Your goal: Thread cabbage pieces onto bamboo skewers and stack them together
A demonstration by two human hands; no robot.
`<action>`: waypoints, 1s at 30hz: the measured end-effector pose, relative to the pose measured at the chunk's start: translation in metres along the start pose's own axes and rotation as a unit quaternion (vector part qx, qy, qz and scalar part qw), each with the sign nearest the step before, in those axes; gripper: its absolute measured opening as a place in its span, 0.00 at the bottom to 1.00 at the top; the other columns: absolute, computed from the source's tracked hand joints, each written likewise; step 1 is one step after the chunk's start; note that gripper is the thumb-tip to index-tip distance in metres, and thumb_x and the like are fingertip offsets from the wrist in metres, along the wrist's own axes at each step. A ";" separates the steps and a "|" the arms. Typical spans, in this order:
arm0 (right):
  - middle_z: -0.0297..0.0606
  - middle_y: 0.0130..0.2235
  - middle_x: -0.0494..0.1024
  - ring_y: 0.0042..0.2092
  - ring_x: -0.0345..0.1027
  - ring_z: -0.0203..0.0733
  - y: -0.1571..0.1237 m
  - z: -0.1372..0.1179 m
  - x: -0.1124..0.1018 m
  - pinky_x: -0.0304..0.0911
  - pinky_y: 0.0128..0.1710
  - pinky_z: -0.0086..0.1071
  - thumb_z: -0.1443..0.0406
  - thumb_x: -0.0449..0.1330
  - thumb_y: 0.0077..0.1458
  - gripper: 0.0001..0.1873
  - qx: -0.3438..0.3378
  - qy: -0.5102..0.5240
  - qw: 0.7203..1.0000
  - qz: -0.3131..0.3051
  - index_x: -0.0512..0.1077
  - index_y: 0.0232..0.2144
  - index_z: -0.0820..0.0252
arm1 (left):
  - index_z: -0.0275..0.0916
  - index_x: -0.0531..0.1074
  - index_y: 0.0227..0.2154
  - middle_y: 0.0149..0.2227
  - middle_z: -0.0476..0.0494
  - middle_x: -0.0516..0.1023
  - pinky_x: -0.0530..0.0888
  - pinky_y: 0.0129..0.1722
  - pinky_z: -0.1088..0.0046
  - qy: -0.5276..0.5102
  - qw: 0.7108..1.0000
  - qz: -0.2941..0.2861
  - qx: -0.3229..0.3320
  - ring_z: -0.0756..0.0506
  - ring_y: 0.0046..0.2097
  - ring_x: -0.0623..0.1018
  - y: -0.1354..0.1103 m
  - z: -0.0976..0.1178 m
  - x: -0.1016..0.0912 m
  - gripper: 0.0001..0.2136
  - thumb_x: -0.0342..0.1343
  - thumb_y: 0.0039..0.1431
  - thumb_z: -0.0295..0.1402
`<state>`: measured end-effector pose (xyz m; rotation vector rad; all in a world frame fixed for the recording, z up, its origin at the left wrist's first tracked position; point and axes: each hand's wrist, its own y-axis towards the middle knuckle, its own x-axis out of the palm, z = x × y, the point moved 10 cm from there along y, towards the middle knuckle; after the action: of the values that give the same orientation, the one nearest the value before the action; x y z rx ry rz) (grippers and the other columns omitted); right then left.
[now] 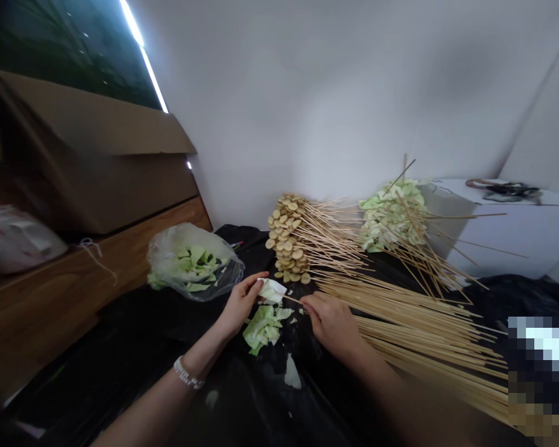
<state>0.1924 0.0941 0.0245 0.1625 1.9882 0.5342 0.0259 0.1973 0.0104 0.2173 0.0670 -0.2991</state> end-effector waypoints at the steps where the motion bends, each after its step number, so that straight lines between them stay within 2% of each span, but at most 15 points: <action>1: 0.39 0.37 0.78 0.40 0.71 0.41 0.000 0.000 0.001 0.62 0.42 0.33 0.65 0.47 0.63 0.15 0.003 0.012 1.000 0.000 0.75 0.39 0.56 | 0.34 0.74 0.46 0.40 0.41 0.78 0.75 0.32 0.74 -0.003 1.000 -0.002 0.000 0.46 0.37 0.76 -0.001 0.000 0.001 0.18 0.54 0.56 0.39; 6: 0.38 0.36 0.78 0.39 0.71 0.41 0.001 -0.001 0.005 0.62 0.41 0.33 0.66 0.47 0.62 0.15 0.013 0.067 0.998 -0.011 0.74 0.37 0.57 | 0.35 0.74 0.45 0.36 0.43 0.77 0.75 0.30 0.74 -0.018 1.000 -0.011 -0.008 0.47 0.34 0.75 -0.002 0.000 0.007 0.17 0.55 0.56 0.39; 12: 0.37 0.37 0.78 0.39 0.71 0.41 0.001 -0.002 0.002 0.62 0.41 0.34 0.66 0.49 0.61 0.13 0.031 0.113 0.993 0.009 0.74 0.36 0.58 | 0.33 0.74 0.45 0.37 0.42 0.76 0.74 0.29 0.75 -0.049 0.998 0.009 -0.031 0.48 0.33 0.75 -0.003 -0.004 0.002 0.19 0.56 0.55 0.41; 19: 0.36 0.35 0.78 0.37 0.71 0.40 0.001 -0.005 -0.003 0.62 0.39 0.33 0.66 0.50 0.61 0.12 0.021 0.127 0.991 0.031 0.74 0.36 0.57 | 0.32 0.72 0.42 0.20 0.50 0.69 0.63 0.19 0.78 -0.052 0.998 -0.008 -0.046 0.52 0.20 0.66 -0.006 -0.013 0.010 0.22 0.50 0.58 0.48; 30: 0.36 0.34 0.78 0.37 0.71 0.41 0.002 -0.006 0.000 0.63 0.39 0.34 0.68 0.51 0.59 0.12 0.010 0.134 0.991 0.023 0.75 0.34 0.56 | 0.32 0.73 0.42 0.19 0.51 0.67 0.60 0.19 0.78 -0.036 0.998 -0.021 -0.043 0.52 0.20 0.65 -0.010 -0.005 0.017 0.21 0.53 0.56 0.46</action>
<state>0.1872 0.0940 0.0274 0.1569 2.2569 0.5907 0.0390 0.1845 0.0016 0.1190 0.0136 -0.3439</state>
